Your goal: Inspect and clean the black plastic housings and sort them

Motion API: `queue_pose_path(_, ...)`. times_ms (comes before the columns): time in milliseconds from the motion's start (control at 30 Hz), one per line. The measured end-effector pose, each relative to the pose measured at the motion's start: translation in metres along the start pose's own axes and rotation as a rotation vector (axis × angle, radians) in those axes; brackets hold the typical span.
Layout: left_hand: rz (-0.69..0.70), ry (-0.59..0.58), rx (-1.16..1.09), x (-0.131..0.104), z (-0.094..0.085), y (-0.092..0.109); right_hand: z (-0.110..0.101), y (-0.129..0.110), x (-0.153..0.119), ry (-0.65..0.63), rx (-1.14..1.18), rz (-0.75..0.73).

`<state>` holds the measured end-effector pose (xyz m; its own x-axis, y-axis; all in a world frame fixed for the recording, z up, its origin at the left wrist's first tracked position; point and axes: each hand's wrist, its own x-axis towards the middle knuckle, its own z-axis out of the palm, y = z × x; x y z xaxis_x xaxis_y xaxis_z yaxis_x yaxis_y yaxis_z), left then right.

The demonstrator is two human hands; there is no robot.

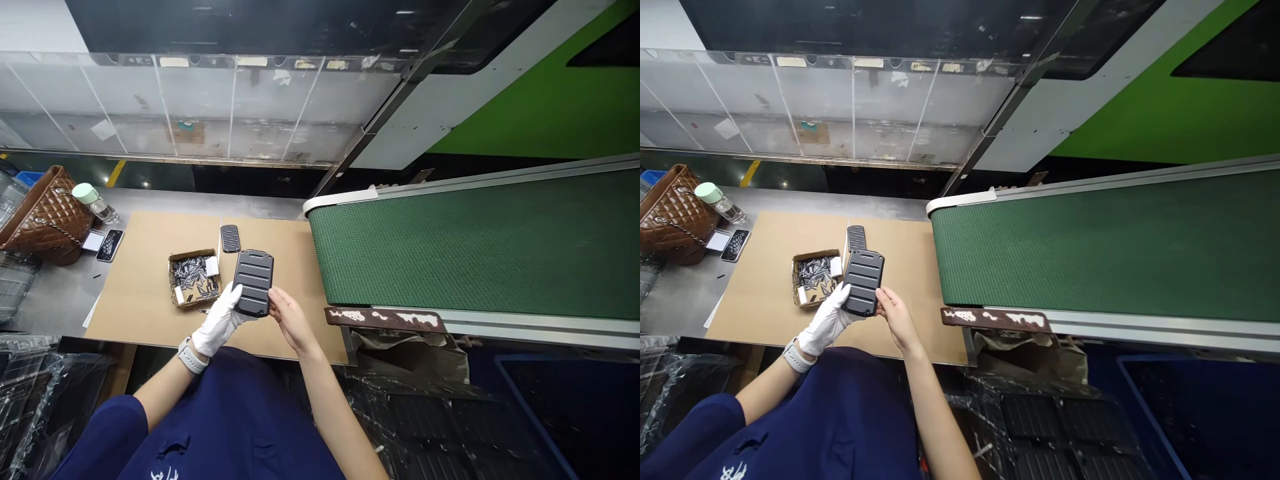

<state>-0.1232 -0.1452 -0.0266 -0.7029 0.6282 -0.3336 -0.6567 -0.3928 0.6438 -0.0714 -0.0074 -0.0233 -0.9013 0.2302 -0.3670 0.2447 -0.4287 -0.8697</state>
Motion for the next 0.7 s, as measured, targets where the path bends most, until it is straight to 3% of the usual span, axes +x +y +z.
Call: queue_pose_path(700, -0.084, 0.057, -0.025, -0.0016, -0.0035, -0.0059, 0.0020, 0.0062, -0.0042, 0.074, -0.007, 0.005)
